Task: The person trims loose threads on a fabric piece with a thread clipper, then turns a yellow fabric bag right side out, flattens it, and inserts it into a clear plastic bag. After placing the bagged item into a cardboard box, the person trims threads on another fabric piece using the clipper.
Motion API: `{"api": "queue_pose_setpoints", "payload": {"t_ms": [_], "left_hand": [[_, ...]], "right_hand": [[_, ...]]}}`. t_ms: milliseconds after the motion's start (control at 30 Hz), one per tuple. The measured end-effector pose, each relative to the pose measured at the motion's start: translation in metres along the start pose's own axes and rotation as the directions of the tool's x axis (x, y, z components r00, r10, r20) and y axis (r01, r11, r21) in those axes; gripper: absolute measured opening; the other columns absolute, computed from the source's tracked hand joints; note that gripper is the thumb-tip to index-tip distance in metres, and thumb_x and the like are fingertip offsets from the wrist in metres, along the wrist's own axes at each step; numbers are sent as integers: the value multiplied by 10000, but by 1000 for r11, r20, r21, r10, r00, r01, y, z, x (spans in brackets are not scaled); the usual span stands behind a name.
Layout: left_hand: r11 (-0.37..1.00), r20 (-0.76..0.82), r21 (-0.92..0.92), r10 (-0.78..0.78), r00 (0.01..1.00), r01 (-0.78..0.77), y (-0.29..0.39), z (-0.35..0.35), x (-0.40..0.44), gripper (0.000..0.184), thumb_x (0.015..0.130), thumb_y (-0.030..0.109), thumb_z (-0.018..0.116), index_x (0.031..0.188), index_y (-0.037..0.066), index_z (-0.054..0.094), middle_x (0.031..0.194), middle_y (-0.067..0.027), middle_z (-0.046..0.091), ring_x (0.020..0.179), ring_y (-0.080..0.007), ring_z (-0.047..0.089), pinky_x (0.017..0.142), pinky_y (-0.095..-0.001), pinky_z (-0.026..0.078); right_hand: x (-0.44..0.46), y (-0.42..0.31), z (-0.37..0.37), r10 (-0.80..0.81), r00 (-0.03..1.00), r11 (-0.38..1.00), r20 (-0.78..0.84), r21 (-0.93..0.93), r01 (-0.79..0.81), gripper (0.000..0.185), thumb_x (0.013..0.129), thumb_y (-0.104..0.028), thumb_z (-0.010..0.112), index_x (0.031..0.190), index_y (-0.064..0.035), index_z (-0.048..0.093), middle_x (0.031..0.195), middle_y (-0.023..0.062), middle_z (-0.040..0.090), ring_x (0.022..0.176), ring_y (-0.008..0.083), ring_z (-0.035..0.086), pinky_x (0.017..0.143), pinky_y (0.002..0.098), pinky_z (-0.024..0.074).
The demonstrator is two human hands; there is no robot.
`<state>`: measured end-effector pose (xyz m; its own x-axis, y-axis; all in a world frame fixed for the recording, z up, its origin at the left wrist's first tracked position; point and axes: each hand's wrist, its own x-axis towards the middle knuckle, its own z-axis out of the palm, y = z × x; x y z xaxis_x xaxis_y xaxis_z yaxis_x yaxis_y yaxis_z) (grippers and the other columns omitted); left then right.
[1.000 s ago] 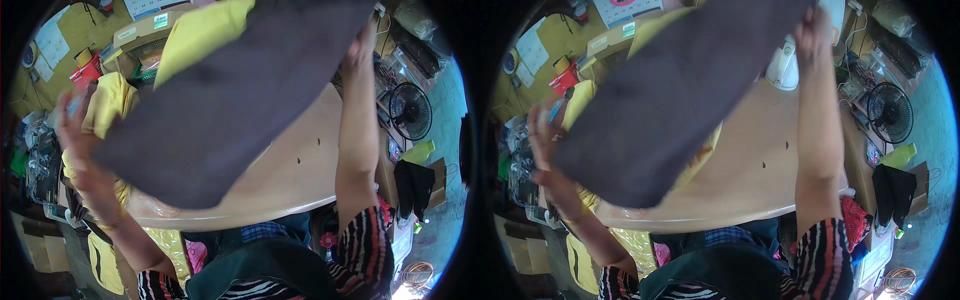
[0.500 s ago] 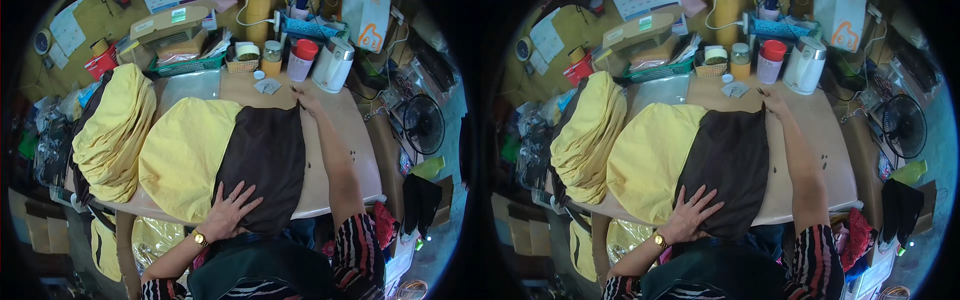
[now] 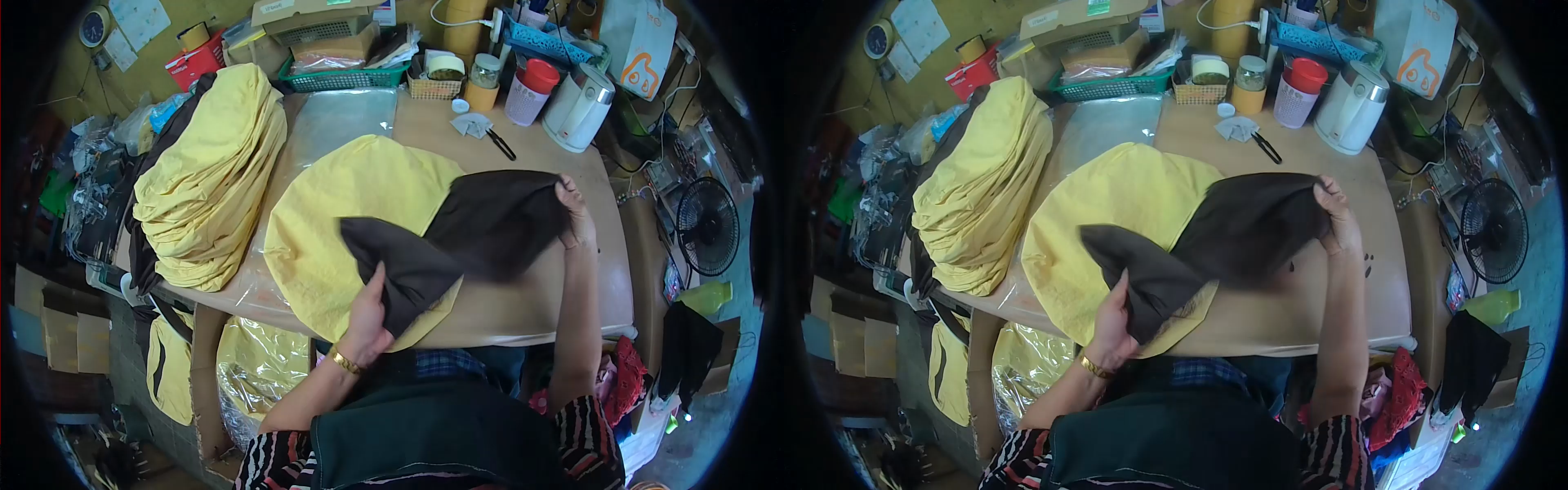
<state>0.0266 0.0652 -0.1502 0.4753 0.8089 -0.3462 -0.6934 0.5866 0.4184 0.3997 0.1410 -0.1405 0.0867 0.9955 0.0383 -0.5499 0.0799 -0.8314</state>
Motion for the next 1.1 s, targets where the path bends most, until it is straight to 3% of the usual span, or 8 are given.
{"api": "queue_pose_setpoints", "payload": {"t_ms": [300,367,500,733,833,933,1000,1100], "left_hand": [[997,132,-53,-44,990,52,-16,-13,13,523,987,318,521,1351,-42,413,1361,-171,503,1227,-280,526,1043,-411,444],[258,474,801,277,836,-540,-25,0,1,563,899,254,630,1316,-65,425,1325,-209,525,1231,-330,517,1036,-433,431],[-205,680,633,-316,662,-747,3,19,-24,361,802,109,623,1119,-51,557,1053,-225,574,989,-364,589,883,-396,471],[-18,574,805,-234,785,-593,18,30,-5,219,736,-9,529,927,-40,631,1002,-182,623,998,-360,597,856,-385,488],[-151,546,786,-284,788,-599,-28,34,-8,218,774,17,590,979,-20,657,991,-163,630,893,-333,624,765,-397,501],[-109,400,852,-494,772,-511,-10,39,2,200,800,27,603,991,1,654,932,-144,635,791,-326,633,681,-383,506],[212,496,868,-376,783,-448,16,46,-6,149,820,36,619,967,22,635,900,-129,639,727,-314,630,620,-355,500],[-81,370,929,205,906,-361,12,32,9,164,800,52,653,953,26,600,869,-136,616,731,-326,617,634,-379,500]], "right_hand": [[-59,97,121,137,988,935,76,-338,-104,554,884,-116,653,1380,-6,431,1329,119,509,1235,230,502,1038,312,403],[-72,86,144,124,942,718,312,-683,132,647,782,-146,748,1330,11,442,1248,119,522,1201,198,469,997,295,389],[-86,77,128,130,977,520,167,-851,77,369,751,-87,762,1055,1,573,986,88,600,902,152,554,791,294,468],[-158,105,88,-117,991,734,72,-666,135,556,730,-79,803,1184,-4,491,1055,108,575,974,195,600,875,317,486],[-162,78,110,-103,923,410,370,-830,379,647,667,-131,865,1201,-4,523,1049,108,575,983,208,598,870,330,486],[-166,98,91,74,962,756,262,-644,117,332,672,-59,828,916,12,615,879,75,587,816,182,582,708,304,468],[-171,94,99,63,981,704,184,-705,87,287,680,-23,792,884,13,593,840,75,572,779,183,575,687,303,460],[-170,96,106,-23,986,647,167,-749,142,210,692,50,699,814,9,533,785,93,539,712,193,558,657,302,445]]}}
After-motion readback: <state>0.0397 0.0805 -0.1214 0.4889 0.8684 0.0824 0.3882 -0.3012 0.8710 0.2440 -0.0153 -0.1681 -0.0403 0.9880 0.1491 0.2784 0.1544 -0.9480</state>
